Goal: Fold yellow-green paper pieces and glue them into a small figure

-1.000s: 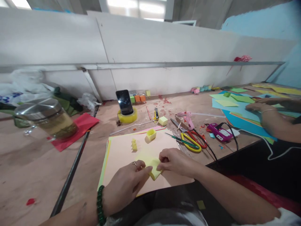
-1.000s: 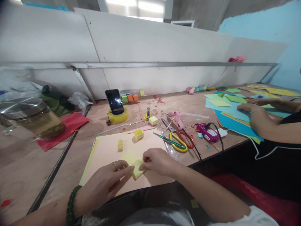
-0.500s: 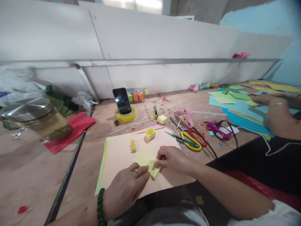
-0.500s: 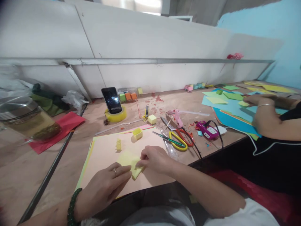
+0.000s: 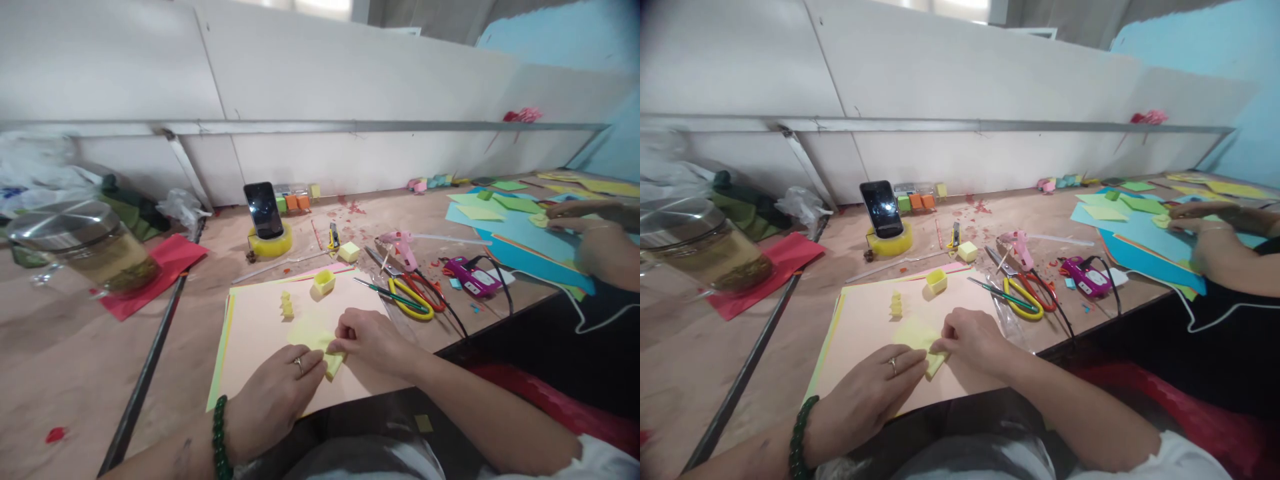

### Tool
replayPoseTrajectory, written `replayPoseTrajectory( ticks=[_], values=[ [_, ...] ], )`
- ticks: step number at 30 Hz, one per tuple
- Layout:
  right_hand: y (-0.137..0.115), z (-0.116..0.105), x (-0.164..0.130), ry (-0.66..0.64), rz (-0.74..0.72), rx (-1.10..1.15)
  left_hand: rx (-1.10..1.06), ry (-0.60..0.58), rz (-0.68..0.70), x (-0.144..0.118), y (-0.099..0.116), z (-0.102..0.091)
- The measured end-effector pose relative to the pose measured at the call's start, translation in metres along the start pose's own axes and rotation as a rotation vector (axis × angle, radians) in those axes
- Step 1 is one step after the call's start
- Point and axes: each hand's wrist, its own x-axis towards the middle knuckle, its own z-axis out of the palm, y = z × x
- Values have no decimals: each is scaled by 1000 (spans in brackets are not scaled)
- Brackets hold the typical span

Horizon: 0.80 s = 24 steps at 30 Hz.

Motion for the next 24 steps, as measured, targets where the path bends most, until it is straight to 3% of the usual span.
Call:
replayPoseTrajectory(
  ticks=[9,12,14,18,21,24],
  values=[
    [15,3,0,81,-96,167,123,-144,-22,9,7,-7],
    [24,2,-3,94,-288,227,72,-153,-24,12,6,-12],
    [29,4,-6,117,-497,154,26,-136,-29,13,3,-15],
    [34,12,-14,265,-826,-223,6,-130,-11,17,0,-18],
    [36,14,-18,330,-935,-368,47,-186,-28,21,3,-22],
    [39,12,-21,362,-910,-320,91,-260,-38,26,6,-25]
  ],
)
